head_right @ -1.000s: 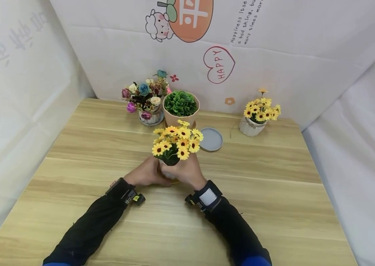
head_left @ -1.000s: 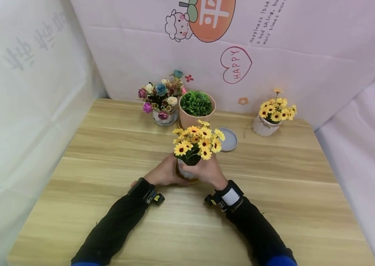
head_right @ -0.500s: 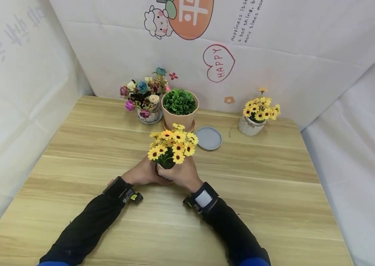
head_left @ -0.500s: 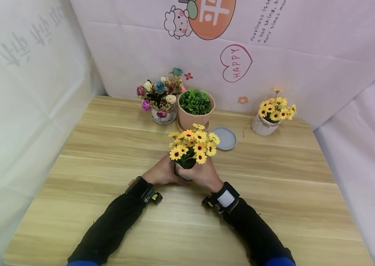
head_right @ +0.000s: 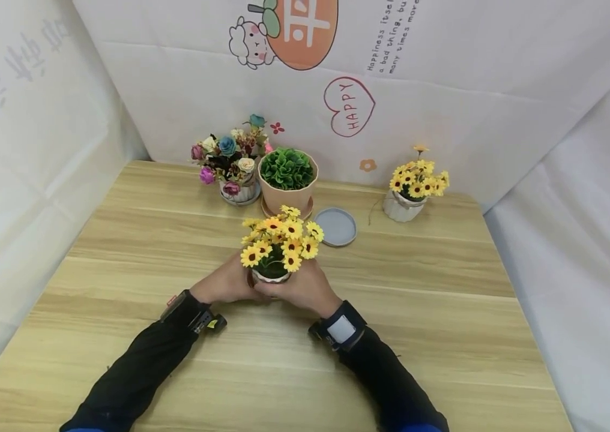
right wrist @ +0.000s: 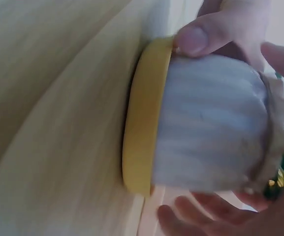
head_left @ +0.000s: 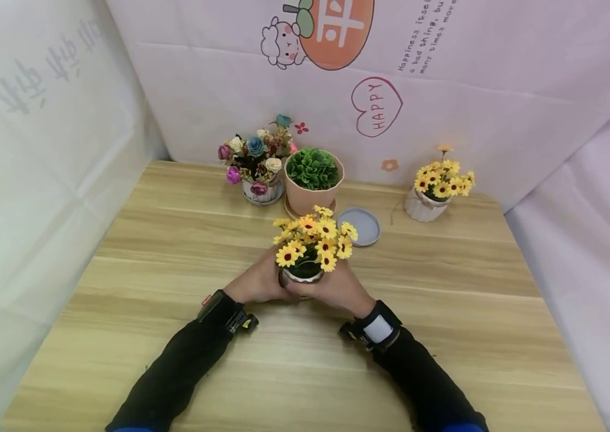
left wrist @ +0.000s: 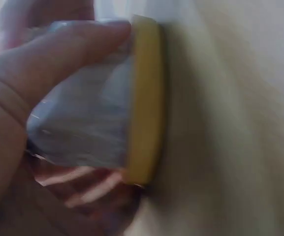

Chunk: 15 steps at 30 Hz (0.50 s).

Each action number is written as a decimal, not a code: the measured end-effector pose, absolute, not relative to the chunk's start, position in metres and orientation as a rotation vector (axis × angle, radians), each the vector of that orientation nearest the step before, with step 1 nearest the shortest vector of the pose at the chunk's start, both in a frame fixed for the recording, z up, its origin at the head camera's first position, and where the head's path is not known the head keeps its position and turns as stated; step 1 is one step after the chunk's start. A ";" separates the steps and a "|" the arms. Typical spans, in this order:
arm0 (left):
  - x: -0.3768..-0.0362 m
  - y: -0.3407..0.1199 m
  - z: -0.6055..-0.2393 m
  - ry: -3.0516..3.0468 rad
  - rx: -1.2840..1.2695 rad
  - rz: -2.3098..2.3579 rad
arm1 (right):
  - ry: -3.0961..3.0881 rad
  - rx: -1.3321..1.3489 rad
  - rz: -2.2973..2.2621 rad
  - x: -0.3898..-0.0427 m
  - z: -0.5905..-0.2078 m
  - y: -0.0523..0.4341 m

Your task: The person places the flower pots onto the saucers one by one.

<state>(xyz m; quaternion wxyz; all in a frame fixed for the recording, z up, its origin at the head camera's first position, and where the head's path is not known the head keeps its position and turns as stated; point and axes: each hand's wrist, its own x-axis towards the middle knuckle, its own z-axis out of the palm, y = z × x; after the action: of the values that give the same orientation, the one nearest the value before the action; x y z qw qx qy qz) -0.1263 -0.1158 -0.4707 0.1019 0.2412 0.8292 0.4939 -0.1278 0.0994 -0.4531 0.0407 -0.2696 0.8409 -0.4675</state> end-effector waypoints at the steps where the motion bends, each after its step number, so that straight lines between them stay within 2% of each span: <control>1: -0.125 -0.116 -0.468 2.480 0.719 1.438 | 2.583 -0.819 -1.390 -0.126 -0.453 0.103; 8: -0.103 -0.107 -0.452 2.673 0.603 1.190 | 2.580 -0.817 -1.139 -0.114 -0.458 0.115; 15: -0.096 -0.093 -0.449 2.679 0.521 1.210 | 2.659 -0.831 -1.126 -0.107 -0.462 0.111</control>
<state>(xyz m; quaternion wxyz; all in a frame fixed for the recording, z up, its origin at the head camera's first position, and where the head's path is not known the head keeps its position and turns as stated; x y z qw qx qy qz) -0.0956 -0.0933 -0.4488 0.0783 0.1739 0.8946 0.4041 -0.1070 0.1115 -0.4616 0.0681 -0.2759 0.8829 -0.3738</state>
